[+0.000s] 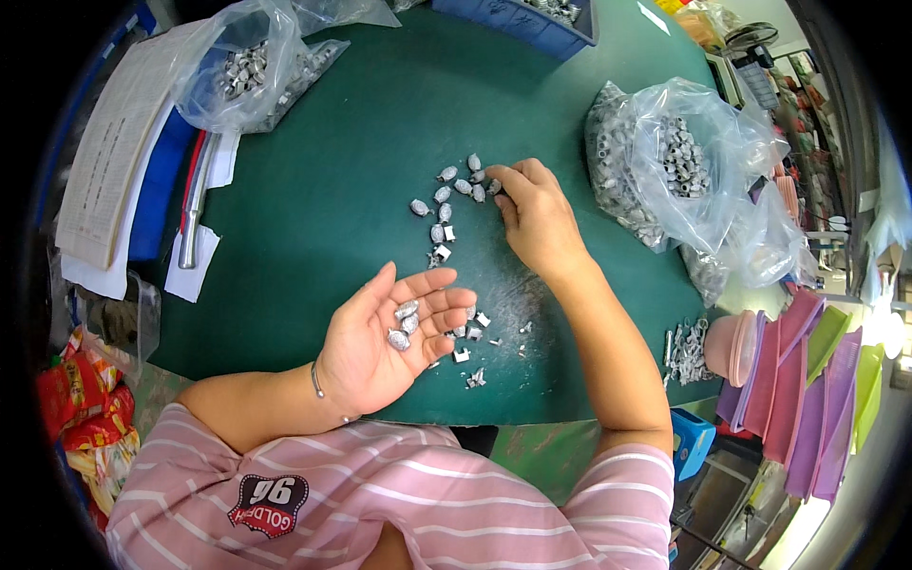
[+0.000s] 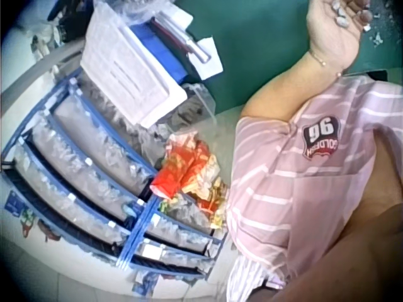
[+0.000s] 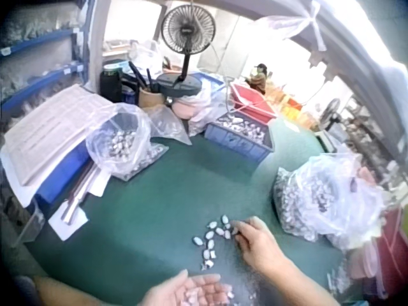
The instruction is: The person sorts small, silver-colored metal parts on a green workbench, picking them up one by one and placing them into a clear plastic container. The person also wipes the workbench surface with a cloth and handles a plastic bag containing more parts.
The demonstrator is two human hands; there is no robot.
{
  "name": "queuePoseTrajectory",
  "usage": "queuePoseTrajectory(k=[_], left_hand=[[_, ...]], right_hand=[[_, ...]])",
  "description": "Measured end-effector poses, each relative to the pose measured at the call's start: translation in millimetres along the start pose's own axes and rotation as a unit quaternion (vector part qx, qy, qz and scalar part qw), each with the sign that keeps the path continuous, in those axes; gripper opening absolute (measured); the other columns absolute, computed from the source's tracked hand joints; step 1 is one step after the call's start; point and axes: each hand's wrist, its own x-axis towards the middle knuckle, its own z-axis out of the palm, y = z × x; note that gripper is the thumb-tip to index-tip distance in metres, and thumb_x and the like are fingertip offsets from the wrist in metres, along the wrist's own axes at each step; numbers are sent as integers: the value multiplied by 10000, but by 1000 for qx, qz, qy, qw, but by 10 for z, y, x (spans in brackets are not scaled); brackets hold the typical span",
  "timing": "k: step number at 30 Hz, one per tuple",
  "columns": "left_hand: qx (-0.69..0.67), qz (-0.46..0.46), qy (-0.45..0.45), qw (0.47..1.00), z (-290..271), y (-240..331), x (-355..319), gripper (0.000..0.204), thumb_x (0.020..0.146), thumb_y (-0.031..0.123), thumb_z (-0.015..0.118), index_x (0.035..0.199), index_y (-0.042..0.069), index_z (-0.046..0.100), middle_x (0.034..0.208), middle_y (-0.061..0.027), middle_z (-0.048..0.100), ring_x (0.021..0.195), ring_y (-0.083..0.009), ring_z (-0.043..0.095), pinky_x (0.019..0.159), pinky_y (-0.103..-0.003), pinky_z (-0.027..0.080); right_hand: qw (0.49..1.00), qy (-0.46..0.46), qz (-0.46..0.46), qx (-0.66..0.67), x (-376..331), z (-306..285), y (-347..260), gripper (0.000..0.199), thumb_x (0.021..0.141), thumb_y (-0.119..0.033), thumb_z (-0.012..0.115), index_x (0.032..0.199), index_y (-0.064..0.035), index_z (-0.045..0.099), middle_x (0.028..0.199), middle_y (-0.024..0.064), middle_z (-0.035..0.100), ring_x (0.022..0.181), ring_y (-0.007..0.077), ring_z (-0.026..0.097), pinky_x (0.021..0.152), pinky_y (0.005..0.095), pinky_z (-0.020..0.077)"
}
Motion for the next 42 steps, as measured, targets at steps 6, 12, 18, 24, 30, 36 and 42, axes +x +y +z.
queuePoseTrajectory(k=[6, 12, 18, 24, 30, 36, 42], left_hand=[[1, -9, 18, 1000, 10, -7, -10, 472, 958, 385, 292, 1152, 9, 503, 1094, -158, 567, 940, -213, 555, 787, -329, 449], [11, -8, 26, 1000, -9, -13, -10, 469, 956, 387, 298, 1130, 11, 518, 1065, -154, 581, 927, -210, 555, 771, -318, 446], [6, -12, 22, 1000, -28, -27, -7, 469, 956, 388, 303, 1110, 6, 527, 1035, -156, 593, 910, -214, 558, 766, -324, 453], [18, -6, 14, 1000, -41, -40, -8, 443, 954, 389, 313, 1070, 12, 517, 1016, -144, 590, 912, -202, 558, 770, -320, 462], [0, -7, 21, 1000, -57, -55, -6, 441, 958, 373, 312, 1018, 12, 557, 983, -154, 604, 872, -223, 568, 747, -331, 475], [-2, -13, 23, 1000, -40, -59, -13, 440, 958, 370, 314, 970, 16, 574, 936, -140, 604, 840, -218, 566, 732, -333, 477], [3, -10, 21, 1000, -38, -49, -17, 436, 958, 370, 312, 958, 20, 572, 923, -131, 597, 831, -214, 558, 725, -328, 469]], right_hand=[[999, 7, -34, -6, -58, -7, 47, 177, 718, 11, 648, 885, -21, 602, 893, 120, 545, 835, 285, 547, 712, 350, 455], [985, 38, -33, 163, -212, -63, -124, 164, 729, 22, 664, 871, -13, 591, 919, 86, 548, 739, 165, 545, 636, 265, 456], [889, 39, 66, 452, -370, -38, -162, 184, 809, 22, 600, 982, -31, 565, 951, 79, 551, 786, 155, 540, 696, 258, 453], [610, 15, 207, 765, -432, -39, -245, 193, 901, -102, 507, 1083, -37, 505, 923, 72, 533, 765, 133, 501, 684, 266, 454], [533, 33, 289, 795, -415, -108, -269, 149, 880, -67, 501, 1028, -45, 497, 891, 96, 538, 742, 153, 510, 631, 276, 466], [769, 39, 298, 564, -230, -145, 3, 71, 806, -3, 544, 872, -27, 550, 790, 55, 557, 663, 123, 527, 526, 219, 403], [997, 35, 73, 5, 92, 20, 130, 114, 756, -23, 644, 859, -16, 596, 699, 52, 467, 604, 165, 468, 543, 270, 391]])
